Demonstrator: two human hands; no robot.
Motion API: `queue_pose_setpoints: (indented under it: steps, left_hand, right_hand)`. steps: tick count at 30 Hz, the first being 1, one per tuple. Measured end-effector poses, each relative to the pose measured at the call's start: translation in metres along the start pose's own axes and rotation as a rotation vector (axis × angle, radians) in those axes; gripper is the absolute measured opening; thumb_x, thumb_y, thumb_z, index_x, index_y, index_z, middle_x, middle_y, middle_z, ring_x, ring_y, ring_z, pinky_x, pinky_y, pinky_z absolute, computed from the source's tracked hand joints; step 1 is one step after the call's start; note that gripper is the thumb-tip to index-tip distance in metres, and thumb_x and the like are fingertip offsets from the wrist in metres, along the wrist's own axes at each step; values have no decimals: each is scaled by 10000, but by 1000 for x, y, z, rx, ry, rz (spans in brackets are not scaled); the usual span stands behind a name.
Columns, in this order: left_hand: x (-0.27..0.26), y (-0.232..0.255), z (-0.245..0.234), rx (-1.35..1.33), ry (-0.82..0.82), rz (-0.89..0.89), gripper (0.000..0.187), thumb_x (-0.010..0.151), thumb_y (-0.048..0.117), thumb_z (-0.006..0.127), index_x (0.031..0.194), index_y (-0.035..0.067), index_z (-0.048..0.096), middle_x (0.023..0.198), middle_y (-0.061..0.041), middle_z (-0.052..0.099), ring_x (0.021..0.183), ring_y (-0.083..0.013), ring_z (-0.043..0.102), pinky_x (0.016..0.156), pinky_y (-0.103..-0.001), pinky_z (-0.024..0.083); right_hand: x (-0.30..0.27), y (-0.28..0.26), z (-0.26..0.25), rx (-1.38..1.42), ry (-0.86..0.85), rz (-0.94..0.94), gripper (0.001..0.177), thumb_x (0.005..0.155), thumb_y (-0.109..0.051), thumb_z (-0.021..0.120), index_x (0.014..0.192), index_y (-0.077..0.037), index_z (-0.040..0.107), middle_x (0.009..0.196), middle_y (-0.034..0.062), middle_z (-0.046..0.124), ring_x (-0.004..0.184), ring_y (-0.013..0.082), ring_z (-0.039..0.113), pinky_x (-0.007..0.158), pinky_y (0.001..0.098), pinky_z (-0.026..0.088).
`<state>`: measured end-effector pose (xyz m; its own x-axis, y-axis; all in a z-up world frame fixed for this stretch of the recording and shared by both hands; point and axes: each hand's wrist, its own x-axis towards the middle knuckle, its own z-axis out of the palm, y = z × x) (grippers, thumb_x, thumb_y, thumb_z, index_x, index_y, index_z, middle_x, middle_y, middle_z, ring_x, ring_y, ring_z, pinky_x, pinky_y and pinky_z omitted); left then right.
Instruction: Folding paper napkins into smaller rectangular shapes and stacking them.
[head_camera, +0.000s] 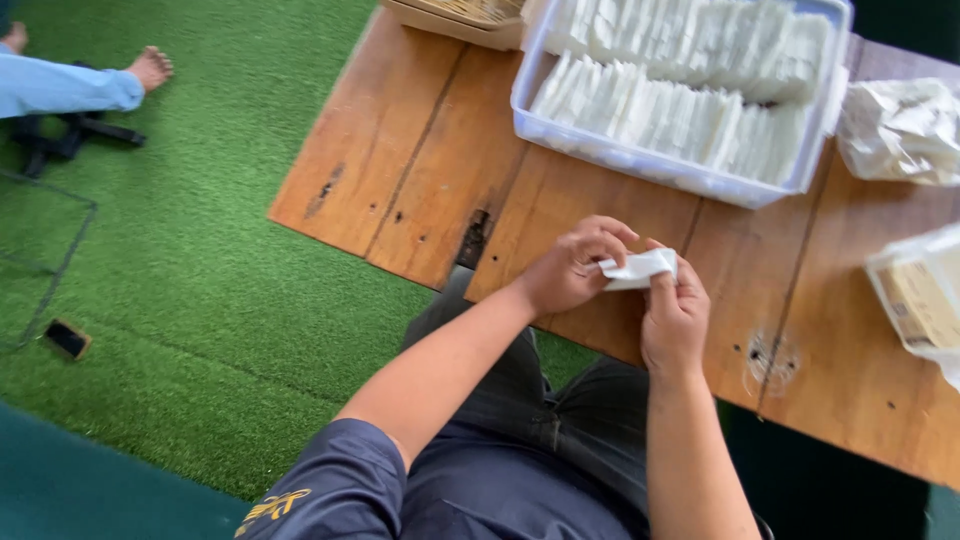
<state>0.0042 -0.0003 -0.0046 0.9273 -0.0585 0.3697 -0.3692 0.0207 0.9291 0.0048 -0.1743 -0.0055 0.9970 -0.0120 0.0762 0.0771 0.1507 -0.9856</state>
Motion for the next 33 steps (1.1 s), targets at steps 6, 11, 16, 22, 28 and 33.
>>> queue_pose_setpoints:
  steps: [6, 11, 16, 22, 28, 33]
  left_hand:
    - [0, 9, 2, 5, -28, -8, 252, 848, -72, 648, 931, 164, 680, 1257, -125, 611, 1077, -357, 732, 899, -444, 618]
    - [-2, 12, 2, 17, -41, -51, 243, 865, -78, 646, 923, 155, 687, 1269, -122, 602, 1080, -337, 740, 913, -426, 623]
    - [2, 20, 2, 130, 6, -63, 237, 852, -63, 658, 907, 168, 666, 1246, -91, 627, 860, -275, 758, 791, -379, 630]
    - [3, 27, 2, 163, 14, -95, 236, 831, -55, 684, 866, 177, 663, 1209, -81, 644, 774, -225, 734, 736, -343, 610]
    - [2, 26, 4, 191, 27, -88, 212, 808, -18, 727, 868, 176, 666, 1192, -68, 659, 758, -222, 707, 703, -333, 587]
    - [3, 12, 6, 177, 79, -107, 178, 818, 44, 775, 870, 183, 678, 1145, -32, 676, 752, -169, 697, 692, -297, 583]
  right_hand:
    - [-2, -5, 4, -71, 27, -29, 234, 1073, -52, 552, 1231, -9, 719, 1036, 147, 739, 1007, 112, 639, 937, 315, 569]
    - [-3, 2, -1, -60, -40, -25, 242, 1090, -64, 549, 1277, -25, 697, 1058, 184, 755, 1001, 146, 681, 914, 314, 581]
    - [-3, 29, -12, 41, 9, -169, 390, 1060, -109, 637, 1387, -73, 427, 1073, 117, 642, 952, 137, 674, 838, 310, 613]
    - [-5, 13, -4, -59, 82, -214, 199, 1010, -22, 691, 1181, 5, 592, 1010, 62, 541, 902, 121, 629, 781, 303, 646]
    - [2, -4, -8, -389, 87, -310, 111, 976, 24, 716, 1037, -68, 718, 1010, 39, 535, 840, 137, 614, 687, 273, 574]
    - [1, -7, -8, -541, 104, -457, 164, 889, 65, 774, 966, -80, 768, 952, 62, 594, 726, 165, 620, 588, 261, 550]
